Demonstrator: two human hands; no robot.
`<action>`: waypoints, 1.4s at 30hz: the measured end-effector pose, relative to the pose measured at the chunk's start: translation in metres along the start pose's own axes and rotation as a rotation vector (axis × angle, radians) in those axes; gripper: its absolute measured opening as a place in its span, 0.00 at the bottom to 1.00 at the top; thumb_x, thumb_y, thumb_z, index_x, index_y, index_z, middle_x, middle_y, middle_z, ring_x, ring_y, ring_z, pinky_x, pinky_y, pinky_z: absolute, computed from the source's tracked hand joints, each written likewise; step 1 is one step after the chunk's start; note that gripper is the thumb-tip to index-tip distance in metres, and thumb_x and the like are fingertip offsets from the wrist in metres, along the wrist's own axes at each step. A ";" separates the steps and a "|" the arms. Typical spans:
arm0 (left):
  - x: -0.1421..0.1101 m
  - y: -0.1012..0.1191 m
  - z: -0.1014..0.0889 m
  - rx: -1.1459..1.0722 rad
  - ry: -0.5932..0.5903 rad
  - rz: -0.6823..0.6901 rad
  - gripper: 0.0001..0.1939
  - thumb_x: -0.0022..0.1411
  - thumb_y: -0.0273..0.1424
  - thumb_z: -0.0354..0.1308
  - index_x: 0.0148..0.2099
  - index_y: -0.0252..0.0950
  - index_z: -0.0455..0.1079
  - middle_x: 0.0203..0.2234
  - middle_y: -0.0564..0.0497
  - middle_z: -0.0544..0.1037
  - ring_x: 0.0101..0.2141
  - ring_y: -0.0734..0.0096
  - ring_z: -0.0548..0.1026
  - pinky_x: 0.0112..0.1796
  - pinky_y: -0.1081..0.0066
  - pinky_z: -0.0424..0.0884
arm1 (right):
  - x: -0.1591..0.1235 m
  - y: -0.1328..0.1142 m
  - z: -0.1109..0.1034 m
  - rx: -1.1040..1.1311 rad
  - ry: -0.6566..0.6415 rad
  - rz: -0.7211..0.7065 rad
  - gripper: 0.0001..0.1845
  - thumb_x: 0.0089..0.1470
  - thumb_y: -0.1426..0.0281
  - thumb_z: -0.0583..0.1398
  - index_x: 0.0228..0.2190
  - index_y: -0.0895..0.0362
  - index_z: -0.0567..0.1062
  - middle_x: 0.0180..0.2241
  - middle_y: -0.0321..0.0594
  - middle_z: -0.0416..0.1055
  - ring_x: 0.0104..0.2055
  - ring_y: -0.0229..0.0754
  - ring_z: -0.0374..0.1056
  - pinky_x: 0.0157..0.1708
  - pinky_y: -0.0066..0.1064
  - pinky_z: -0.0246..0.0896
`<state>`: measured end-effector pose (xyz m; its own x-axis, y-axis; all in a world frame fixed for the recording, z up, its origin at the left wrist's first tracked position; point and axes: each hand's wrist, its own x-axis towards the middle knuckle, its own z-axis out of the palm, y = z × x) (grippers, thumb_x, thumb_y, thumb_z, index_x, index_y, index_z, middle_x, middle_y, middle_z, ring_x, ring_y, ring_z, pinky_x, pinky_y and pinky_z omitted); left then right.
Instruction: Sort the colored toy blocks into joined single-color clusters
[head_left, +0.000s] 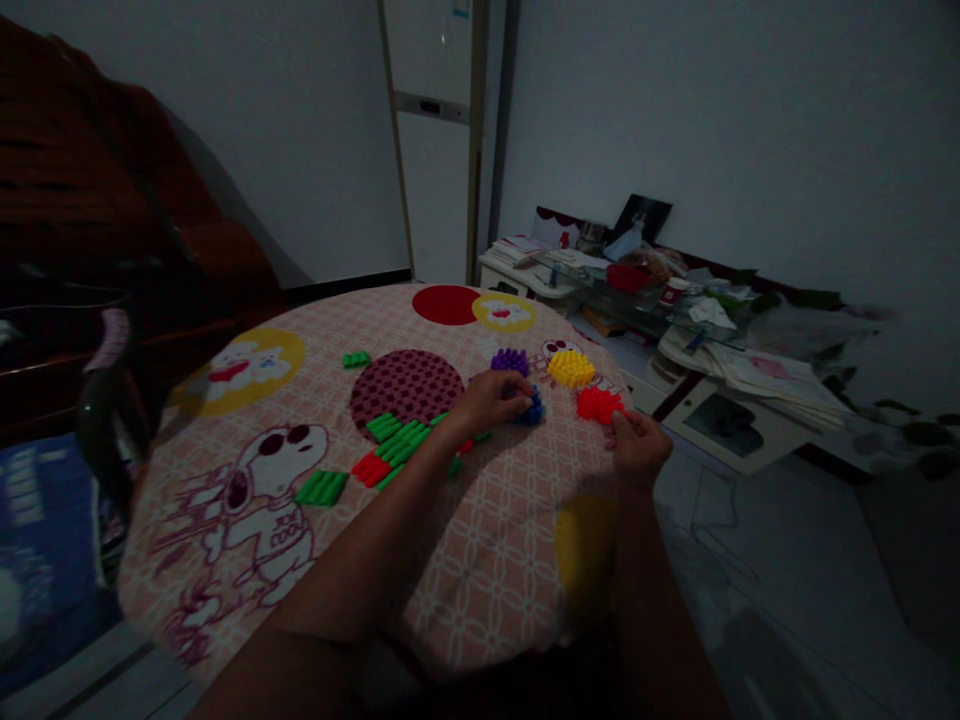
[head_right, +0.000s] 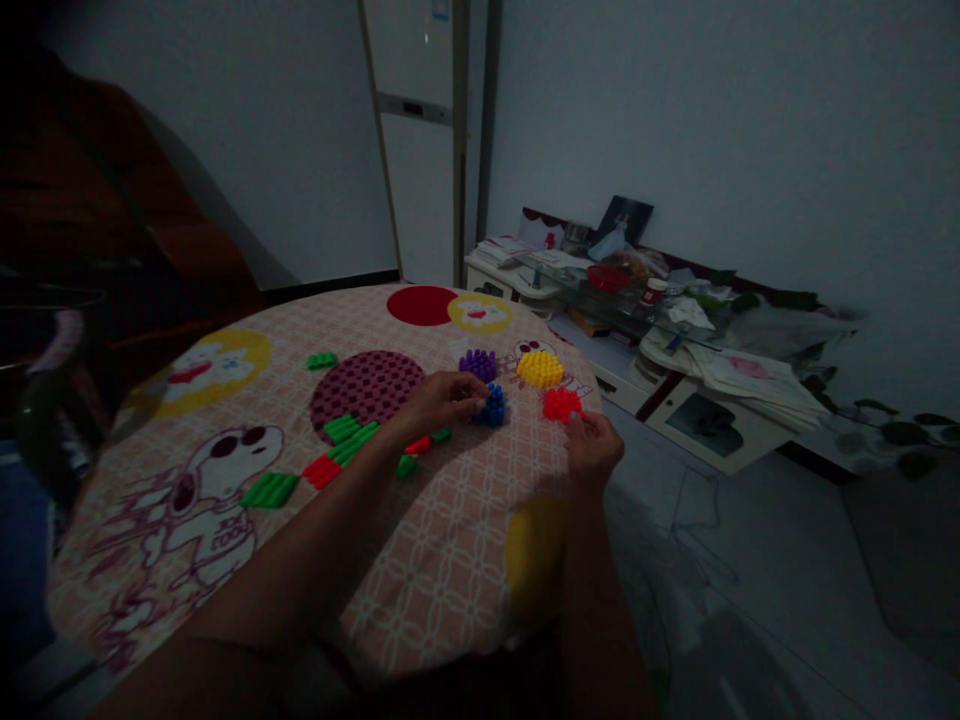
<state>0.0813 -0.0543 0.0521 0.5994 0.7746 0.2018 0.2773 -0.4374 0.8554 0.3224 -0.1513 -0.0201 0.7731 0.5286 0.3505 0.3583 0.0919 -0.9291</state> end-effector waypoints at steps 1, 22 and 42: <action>0.000 0.001 0.000 0.001 -0.009 0.003 0.10 0.56 0.32 0.60 0.40 0.35 0.76 0.29 0.51 0.80 0.27 0.73 0.75 0.31 0.74 0.71 | 0.009 0.003 -0.003 -0.059 0.059 -0.037 0.20 0.48 0.54 0.63 0.31 0.61 0.76 0.23 0.41 0.74 0.23 0.42 0.69 0.22 0.31 0.64; 0.001 -0.007 -0.007 -0.056 0.015 0.020 0.10 0.56 0.31 0.59 0.39 0.33 0.76 0.27 0.50 0.79 0.27 0.73 0.75 0.29 0.74 0.71 | 0.051 0.018 0.000 -0.511 -0.030 -0.212 0.20 0.54 0.60 0.49 0.19 0.56 0.72 0.20 0.42 0.70 0.26 0.42 0.58 0.28 0.33 0.50; -0.035 -0.037 -0.113 0.388 -0.070 -0.286 0.07 0.48 0.29 0.63 0.32 0.36 0.80 0.24 0.52 0.81 0.27 0.69 0.75 0.30 0.73 0.67 | -0.031 -0.020 0.027 -0.208 -0.266 -0.261 0.22 0.59 0.54 0.55 0.30 0.59 0.78 0.21 0.39 0.72 0.23 0.41 0.67 0.27 0.31 0.62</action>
<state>-0.0350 -0.0137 0.0671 0.5038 0.8618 -0.0590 0.6899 -0.3603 0.6279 0.2766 -0.1470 -0.0153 0.4902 0.7118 0.5030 0.6433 0.0940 -0.7599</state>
